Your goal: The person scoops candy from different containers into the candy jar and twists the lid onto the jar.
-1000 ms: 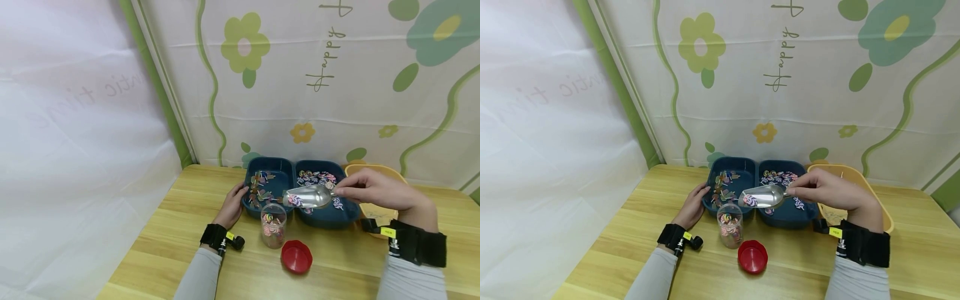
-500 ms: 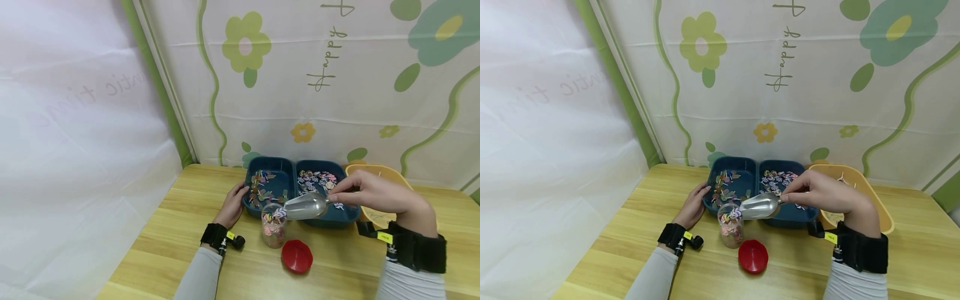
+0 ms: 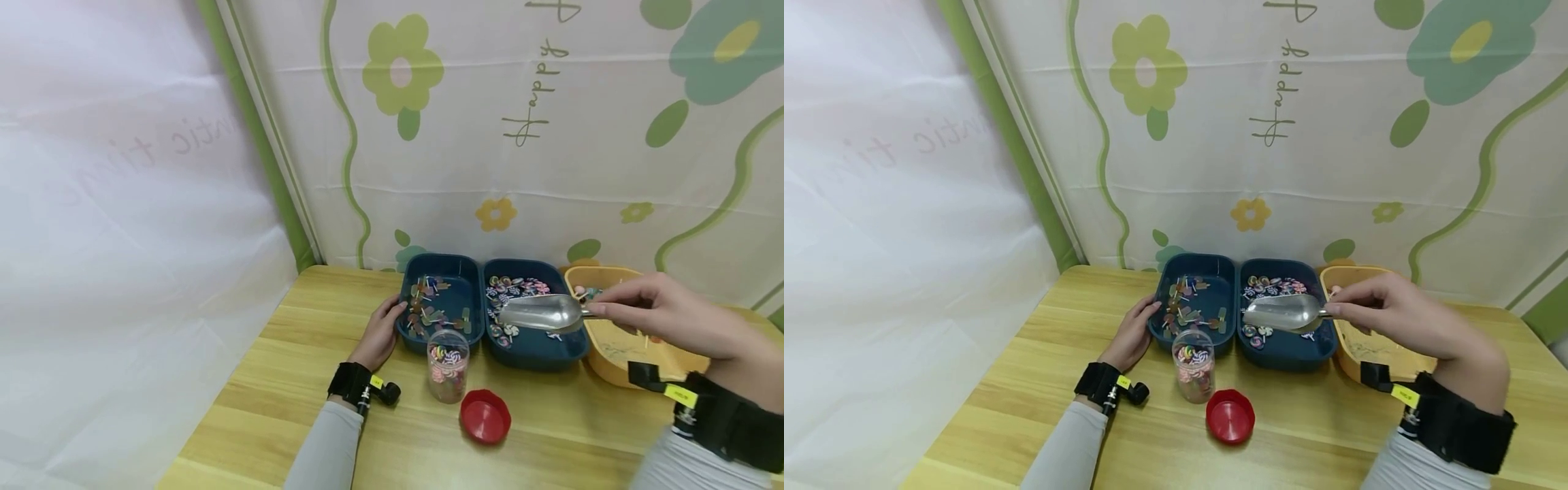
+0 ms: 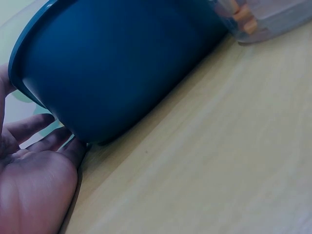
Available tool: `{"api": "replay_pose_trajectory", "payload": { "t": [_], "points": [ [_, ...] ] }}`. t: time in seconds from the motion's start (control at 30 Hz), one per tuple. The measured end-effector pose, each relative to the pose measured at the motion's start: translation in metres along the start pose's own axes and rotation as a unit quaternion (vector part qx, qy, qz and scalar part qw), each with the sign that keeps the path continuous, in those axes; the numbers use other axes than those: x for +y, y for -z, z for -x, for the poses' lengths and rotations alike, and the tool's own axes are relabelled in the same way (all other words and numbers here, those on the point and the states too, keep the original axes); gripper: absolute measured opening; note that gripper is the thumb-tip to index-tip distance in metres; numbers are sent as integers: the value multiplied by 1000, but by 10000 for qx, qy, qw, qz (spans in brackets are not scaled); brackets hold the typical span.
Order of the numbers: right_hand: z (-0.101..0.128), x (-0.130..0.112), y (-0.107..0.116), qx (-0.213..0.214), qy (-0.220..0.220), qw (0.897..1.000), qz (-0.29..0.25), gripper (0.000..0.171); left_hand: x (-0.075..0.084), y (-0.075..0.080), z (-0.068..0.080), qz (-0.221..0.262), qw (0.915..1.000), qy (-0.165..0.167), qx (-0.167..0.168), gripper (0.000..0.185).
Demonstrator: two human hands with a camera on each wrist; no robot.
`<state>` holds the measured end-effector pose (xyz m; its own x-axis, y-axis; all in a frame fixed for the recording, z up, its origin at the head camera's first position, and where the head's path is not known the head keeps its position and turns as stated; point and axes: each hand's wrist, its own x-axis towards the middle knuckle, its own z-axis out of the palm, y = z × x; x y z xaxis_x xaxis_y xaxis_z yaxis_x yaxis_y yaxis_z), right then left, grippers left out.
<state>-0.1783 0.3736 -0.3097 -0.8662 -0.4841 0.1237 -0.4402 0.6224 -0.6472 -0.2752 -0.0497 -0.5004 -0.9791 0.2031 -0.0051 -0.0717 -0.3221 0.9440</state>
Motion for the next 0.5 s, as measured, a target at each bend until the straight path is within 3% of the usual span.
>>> {"api": "replay_pose_trajectory", "payload": {
  "t": [0.13, 0.27, 0.5],
  "points": [
    [5, 13, 6, 5, -447, 9987, 254, 20, 2, -1, -1, -39, 10000, -21, 24, 49],
    [-1, 23, 3, -347, -842, 9939, 624, 22, 1, -1, -1, -35, 10000, -37, 66, 50],
    [-12, 35, -2, -877, -1301, 9857, 615, 24, -1, -1, -1, -40, 10000, -25, 52, 52]
  ]
}}
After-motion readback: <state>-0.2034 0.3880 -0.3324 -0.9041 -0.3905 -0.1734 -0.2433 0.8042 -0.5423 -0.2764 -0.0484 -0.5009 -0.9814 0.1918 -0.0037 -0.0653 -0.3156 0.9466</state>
